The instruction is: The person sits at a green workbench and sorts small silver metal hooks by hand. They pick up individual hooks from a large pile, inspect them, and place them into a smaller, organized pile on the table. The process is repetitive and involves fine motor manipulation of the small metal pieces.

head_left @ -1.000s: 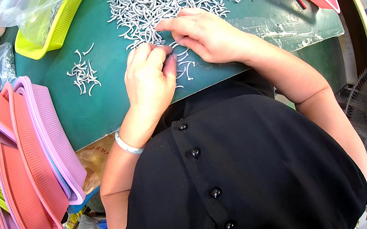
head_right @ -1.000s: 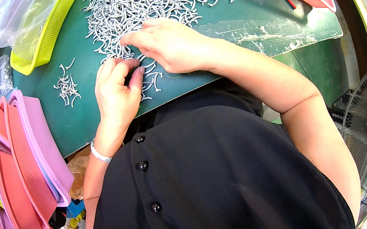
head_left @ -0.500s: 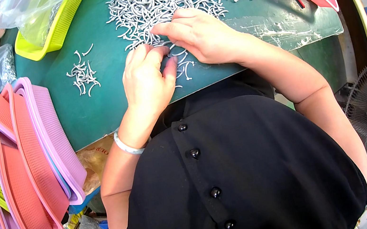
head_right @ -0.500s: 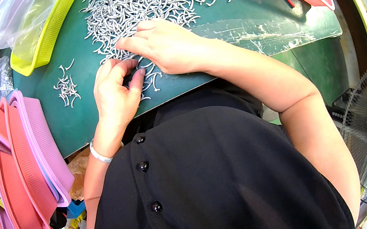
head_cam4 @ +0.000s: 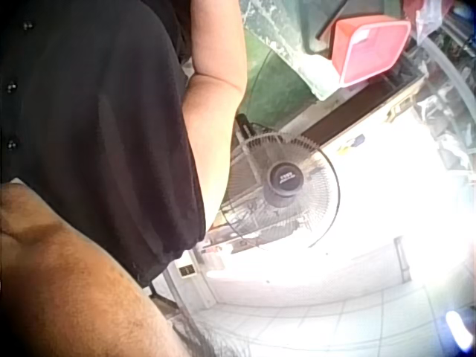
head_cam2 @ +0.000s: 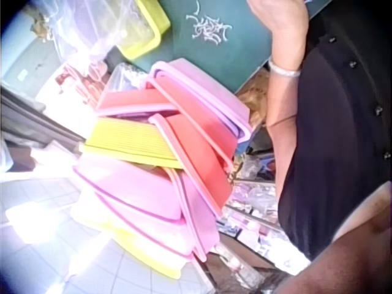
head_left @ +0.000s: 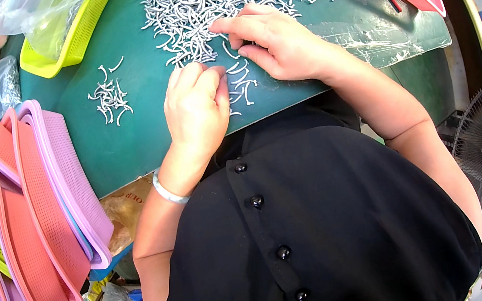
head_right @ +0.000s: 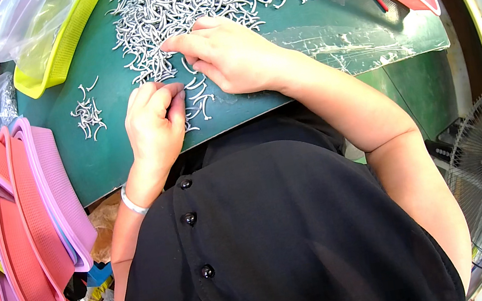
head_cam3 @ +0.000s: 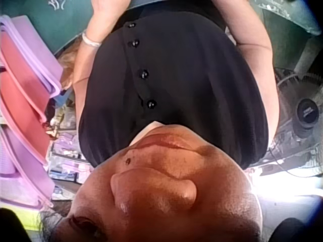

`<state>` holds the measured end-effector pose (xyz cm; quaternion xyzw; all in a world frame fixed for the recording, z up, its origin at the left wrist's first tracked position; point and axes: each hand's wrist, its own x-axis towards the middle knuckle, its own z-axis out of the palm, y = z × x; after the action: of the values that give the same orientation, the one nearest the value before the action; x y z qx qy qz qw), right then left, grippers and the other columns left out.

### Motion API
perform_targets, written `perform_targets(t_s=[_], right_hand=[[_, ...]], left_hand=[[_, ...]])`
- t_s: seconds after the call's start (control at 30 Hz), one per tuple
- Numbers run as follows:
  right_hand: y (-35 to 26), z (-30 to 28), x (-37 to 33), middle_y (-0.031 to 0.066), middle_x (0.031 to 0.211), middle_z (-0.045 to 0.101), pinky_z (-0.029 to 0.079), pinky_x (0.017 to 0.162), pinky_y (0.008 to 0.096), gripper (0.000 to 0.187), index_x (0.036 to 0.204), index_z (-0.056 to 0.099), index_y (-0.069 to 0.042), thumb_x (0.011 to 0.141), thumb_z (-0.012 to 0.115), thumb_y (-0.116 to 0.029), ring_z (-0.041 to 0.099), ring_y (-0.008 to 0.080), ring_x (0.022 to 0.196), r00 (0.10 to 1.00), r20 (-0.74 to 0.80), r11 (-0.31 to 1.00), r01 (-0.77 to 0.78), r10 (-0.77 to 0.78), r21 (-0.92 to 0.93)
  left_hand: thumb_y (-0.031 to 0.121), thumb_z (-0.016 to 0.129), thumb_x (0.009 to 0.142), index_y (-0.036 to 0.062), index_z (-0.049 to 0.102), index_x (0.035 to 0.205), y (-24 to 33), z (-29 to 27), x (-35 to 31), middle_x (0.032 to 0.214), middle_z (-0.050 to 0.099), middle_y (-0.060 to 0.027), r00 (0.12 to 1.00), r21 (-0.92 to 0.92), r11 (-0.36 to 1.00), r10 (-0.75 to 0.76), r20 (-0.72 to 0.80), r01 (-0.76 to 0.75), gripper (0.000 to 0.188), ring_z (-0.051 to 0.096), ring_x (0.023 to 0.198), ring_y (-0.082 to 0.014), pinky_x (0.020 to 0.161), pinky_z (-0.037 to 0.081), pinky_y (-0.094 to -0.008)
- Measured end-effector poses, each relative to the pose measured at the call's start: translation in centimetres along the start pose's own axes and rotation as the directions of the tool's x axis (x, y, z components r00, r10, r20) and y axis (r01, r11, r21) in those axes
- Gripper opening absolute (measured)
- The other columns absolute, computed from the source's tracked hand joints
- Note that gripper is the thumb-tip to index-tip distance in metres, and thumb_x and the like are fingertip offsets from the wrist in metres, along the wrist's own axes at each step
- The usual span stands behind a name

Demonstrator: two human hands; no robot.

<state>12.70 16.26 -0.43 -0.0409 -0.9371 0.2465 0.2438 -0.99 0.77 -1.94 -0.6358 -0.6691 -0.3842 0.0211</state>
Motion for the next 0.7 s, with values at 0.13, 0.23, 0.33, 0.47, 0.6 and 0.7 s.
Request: perform_targets(t_s=[0.13, 0.23, 0.33, 0.47, 0.6, 0.7], right_hand=[[-0.1, 0.0, -0.1, 0.0048, 0.089, 0.064, 0.046, 0.081, 0.039, 0.052, 0.127, 0.056, -0.007, 0.076, 0.065, 0.0, 0.057, 0.0261, 0.087, 1.0, 0.004, 1.0, 0.012, -0.012, -0.017], [-0.1, 0.3, 0.0, 0.0054, 0.088, 0.063, 0.046, 0.08, 0.0388, 0.05, 0.125, 0.057, -0.007, 0.076, 0.067, -0.002, 0.057, 0.0264, 0.087, 0.999, -0.021, 0.996, 0.048, -0.05, -0.075], [-0.4, 0.6, 0.1, 0.006, 0.086, 0.063, 0.047, 0.079, 0.0387, 0.048, 0.123, 0.059, -0.006, 0.076, 0.069, -0.004, 0.057, 0.0264, 0.086, 0.998, -0.032, 0.994, 0.053, -0.057, -0.098], [-0.4, 0.8, 0.2, 0.0066, 0.084, 0.062, 0.047, 0.078, 0.0385, 0.045, 0.121, 0.059, -0.006, 0.078, 0.068, -0.005, 0.057, 0.0264, 0.085, 0.998, -0.034, 0.989, 0.05, -0.055, -0.14], [-0.3, 1.1, 0.1, 0.0064, 0.083, 0.063, 0.047, 0.077, 0.038, 0.045, 0.123, 0.058, -0.005, 0.079, 0.067, -0.003, 0.057, 0.0259, 0.083, 0.998, -0.037, 0.991, 0.043, -0.048, -0.123], [-0.2, 1.1, 0.1, 0.0055, 0.083, 0.063, 0.047, 0.076, 0.0378, 0.048, 0.126, 0.055, -0.005, 0.079, 0.066, -0.002, 0.057, 0.0253, 0.082, 0.999, -0.03, 0.996, 0.033, -0.036, -0.086]], left_hand=[[0.0, 0.072, 0.073, 0.0052, 0.068, 0.082, 0.1, -0.1, 0.0, 0.076, 0.056, -0.0062, 1.0, 0.002, 1.0, -0.001, 0.004, 0.001, 0.011, 0.055, 0.071, -0.0266, 0.064, 0.046, -0.0369], [-0.002, 0.072, 0.073, 0.0041, 0.069, 0.083, 0.4, -0.4, 0.0, 0.077, 0.06, -0.0065, 1.0, 0.019, 1.0, -0.019, 0.02, 0.018, 0.012, 0.057, 0.072, -0.026, 0.065, 0.047, -0.0358], [-0.002, 0.072, 0.072, 0.0041, 0.069, 0.082, 0.4, -0.4, 0.0, 0.077, 0.06, -0.0065, 1.0, 0.029, 1.0, -0.005, 0.012, 0.005, 0.012, 0.057, 0.072, -0.026, 0.065, 0.047, -0.0358], [-0.002, 0.072, 0.071, 0.0047, 0.069, 0.082, 0.4, -0.3, 0.0, 0.077, 0.06, -0.0059, 1.0, 0.036, 0.999, 0.025, -0.009, -0.025, 0.013, 0.057, 0.071, -0.0257, 0.063, 0.047, -0.0355], [-0.003, 0.072, 0.07, 0.0054, 0.069, 0.081, 0.4, -0.2, -0.1, 0.076, 0.059, -0.0055, 0.999, 0.052, 0.998, 0.039, -0.022, -0.038, 0.015, 0.056, 0.071, -0.0252, 0.063, 0.047, -0.0351], [-0.003, 0.072, 0.069, 0.0055, 0.069, 0.081, 0.4, -0.4, -0.1, 0.076, 0.059, -0.0055, 0.999, 0.053, 0.998, 0.045, -0.024, -0.044, 0.015, 0.056, 0.071, -0.0252, 0.063, 0.047, -0.0349]])
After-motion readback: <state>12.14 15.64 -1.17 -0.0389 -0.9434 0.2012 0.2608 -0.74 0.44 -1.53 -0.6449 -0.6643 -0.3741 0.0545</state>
